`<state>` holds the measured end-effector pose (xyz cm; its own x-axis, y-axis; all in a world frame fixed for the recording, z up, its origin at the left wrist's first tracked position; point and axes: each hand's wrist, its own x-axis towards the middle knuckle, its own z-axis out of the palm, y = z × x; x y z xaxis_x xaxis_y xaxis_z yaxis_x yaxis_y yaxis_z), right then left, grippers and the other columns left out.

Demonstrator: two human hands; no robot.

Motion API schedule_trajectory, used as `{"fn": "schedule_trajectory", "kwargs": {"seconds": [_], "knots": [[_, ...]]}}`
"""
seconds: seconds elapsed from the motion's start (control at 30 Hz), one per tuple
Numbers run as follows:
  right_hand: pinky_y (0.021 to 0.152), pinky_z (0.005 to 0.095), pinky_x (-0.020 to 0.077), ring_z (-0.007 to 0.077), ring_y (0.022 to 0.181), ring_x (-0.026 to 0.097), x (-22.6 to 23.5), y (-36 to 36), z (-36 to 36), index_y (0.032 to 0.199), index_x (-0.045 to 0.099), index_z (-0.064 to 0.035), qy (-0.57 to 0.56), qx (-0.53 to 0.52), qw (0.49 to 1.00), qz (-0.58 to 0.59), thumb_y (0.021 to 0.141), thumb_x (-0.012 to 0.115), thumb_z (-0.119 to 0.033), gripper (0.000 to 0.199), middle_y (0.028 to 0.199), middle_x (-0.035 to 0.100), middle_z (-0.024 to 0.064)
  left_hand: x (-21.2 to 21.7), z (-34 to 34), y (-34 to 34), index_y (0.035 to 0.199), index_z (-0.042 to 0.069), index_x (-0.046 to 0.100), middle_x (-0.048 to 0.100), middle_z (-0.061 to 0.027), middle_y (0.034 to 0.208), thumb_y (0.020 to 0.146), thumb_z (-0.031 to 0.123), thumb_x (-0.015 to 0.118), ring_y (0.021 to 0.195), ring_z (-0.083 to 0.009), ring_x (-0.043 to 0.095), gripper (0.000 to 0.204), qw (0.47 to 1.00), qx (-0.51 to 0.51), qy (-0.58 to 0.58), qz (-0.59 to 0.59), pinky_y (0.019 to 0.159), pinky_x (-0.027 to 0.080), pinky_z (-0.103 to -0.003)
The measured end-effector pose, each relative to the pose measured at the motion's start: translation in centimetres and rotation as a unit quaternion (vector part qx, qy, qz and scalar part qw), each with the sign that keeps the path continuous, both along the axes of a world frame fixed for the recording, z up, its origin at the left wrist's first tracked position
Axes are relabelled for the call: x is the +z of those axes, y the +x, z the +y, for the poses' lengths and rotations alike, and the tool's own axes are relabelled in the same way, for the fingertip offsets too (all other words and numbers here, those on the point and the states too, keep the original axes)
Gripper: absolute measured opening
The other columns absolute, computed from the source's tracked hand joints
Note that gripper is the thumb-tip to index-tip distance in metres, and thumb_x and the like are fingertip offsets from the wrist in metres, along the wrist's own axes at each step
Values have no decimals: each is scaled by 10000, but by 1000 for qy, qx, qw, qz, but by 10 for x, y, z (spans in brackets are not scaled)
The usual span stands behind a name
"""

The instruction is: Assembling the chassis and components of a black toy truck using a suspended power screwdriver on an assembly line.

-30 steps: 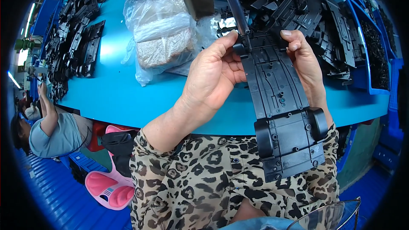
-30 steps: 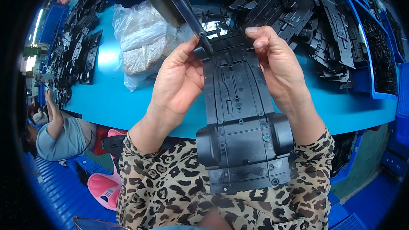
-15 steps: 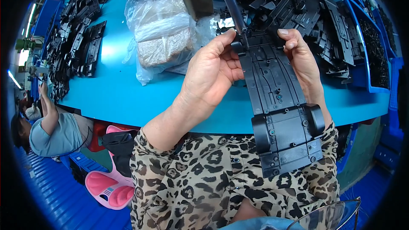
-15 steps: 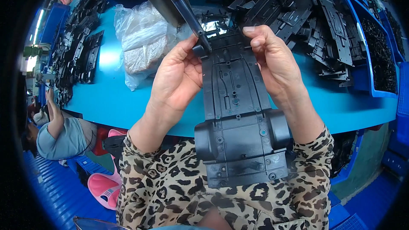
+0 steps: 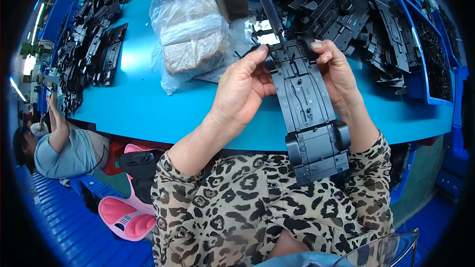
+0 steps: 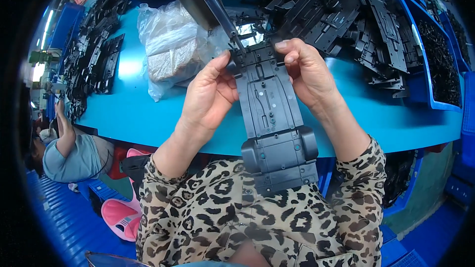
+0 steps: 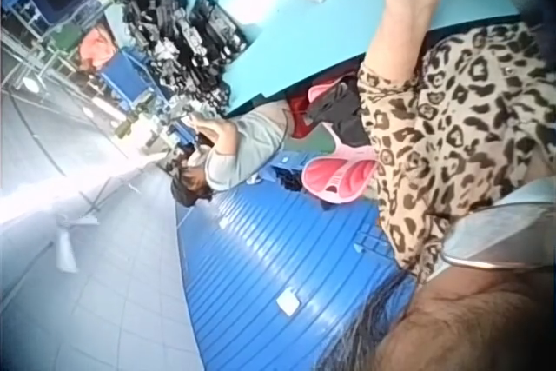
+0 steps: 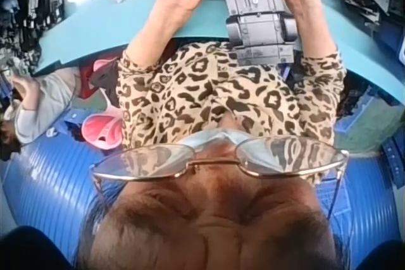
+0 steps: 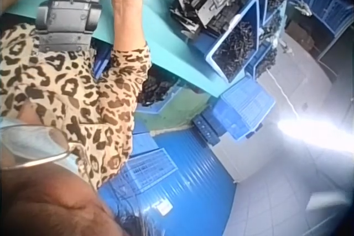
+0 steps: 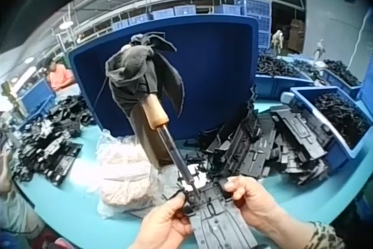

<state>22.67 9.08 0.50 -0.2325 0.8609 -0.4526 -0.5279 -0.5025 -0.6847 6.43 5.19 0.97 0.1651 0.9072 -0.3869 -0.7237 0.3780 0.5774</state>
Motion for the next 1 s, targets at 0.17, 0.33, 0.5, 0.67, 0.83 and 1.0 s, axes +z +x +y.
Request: {"fn": "schedule_trajectory", "kwargs": {"seconds": [0.17, 0.33, 0.5, 0.67, 0.83, 1.0], "knots": [[398, 176, 291, 25, 453, 404, -1, 0, -2, 644, 486, -114, 35, 45, 998, 20, 704, 547, -156, 95, 536, 431, -85, 1, -8, -5, 872, -6, 537, 560, -79, 785, 842, 225, 467, 668, -148, 552, 244, 999, -26, 32, 34, 618, 493, -310], [400, 166, 304, 18, 459, 415, -3, 3, -6, 719, 518, -83, 73, 88, 993, 2, 702, 535, -178, 98, 554, 444, -82, -1, -13, -7, 851, 1, 548, 570, -66, 775, 834, 225, 479, 658, -139, 555, 235, 997, -30, 40, 56, 611, 488, -294], [404, 168, 311, 25, 460, 421, -3, -4, -7, 735, 528, -70, 72, 121, 990, 14, 703, 535, -178, 113, 563, 459, -69, -1, -19, -14, 806, 19, 558, 570, -48, 735, 816, 229, 512, 627, -123, 551, 215, 994, -14, 49, 93, 583, 476, -267], [378, 209, 350, 46, 429, 384, -14, -4, -17, 809, 545, -31, 80, 170, 982, 23, 799, 478, -288, 266, 493, 342, -88, -3, -35, -27, 788, 40, 564, 569, -31, 713, 800, 224, 540, 584, -104, 528, 186, 996, 21, 34, 80, 541, 463, -252], [363, 225, 350, 136, 404, 446, -11, -10, -21, 943, 542, 37, 69, 196, 978, -35, 818, 434, -305, 380, 606, 552, 98, -2, -59, -69, 787, 53, 563, 581, -19, 737, 815, 235, 512, 600, -105, 527, 190, 985, 166, 1, 51, 546, 445, -263], [343, 227, 344, 136, 379, 447, -13, -16, -23, 898, 548, 36, 55, 171, 982, -55, 794, 464, -302, 364, 565, 527, 89, 4, -57, -143, 898, 71, 517, 584, -49, 804, 843, 259, 466, 732, -170, 560, 203, 938, 339, 58, 43, 641, 448, -327]]}}
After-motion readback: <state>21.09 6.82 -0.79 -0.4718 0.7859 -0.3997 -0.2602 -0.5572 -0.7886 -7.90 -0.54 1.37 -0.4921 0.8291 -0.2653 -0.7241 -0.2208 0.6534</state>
